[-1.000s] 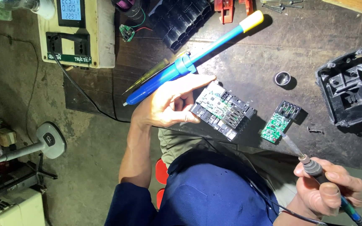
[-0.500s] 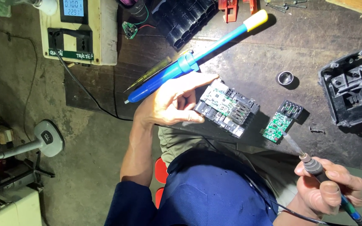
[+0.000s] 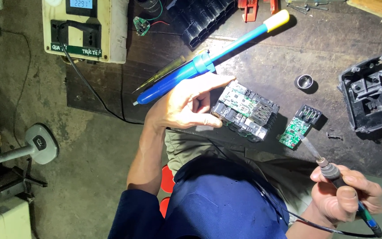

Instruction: The person uses a soldering iron and a blue desoldering pump to work on a green circuit board. They repeatedly heat solder joints with the iron and use the pump to remove molten solder, occasionally using tweezers to adjust components.

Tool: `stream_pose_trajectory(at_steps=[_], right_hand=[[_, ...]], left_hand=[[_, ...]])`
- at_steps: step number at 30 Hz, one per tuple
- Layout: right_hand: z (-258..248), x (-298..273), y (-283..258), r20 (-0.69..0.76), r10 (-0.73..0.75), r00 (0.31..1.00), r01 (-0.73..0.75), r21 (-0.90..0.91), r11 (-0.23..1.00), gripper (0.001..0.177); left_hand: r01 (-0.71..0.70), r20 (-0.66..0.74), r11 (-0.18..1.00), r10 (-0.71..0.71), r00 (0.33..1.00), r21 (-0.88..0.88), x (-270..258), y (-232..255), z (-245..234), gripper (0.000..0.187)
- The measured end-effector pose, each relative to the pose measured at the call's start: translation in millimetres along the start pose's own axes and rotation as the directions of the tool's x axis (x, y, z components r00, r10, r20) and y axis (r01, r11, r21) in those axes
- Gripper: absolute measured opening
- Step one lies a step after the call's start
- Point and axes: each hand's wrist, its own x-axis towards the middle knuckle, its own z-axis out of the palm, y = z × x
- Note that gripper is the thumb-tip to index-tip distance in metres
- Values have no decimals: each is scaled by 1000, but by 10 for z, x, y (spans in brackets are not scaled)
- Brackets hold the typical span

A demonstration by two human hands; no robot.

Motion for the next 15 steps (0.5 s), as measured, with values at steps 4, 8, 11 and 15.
stream_pose_trajectory(at_steps=[4, 8, 11, 15], right_hand=[[-10, 14, 3, 36, -13, 999, 12, 25, 1000, 34], [-19, 2, 5, 30, 1, 1000, -1, 29, 1000, 38], [53, 18, -102, 38, 3, 999, -5, 68, 998, 29], [121, 17, -235, 32, 6, 999, -7, 35, 999, 25]], left_hand=[[41, -3, 998, -41, 999, -46, -16, 16, 3, 80], [5, 5, 999, -5, 1000, -33, -33, 19, -11, 80], [-24, 22, 999, 25, 999, -49, -52, -57, -12, 80], [-25, 31, 997, 27, 999, -67, -51, -65, -14, 81]])
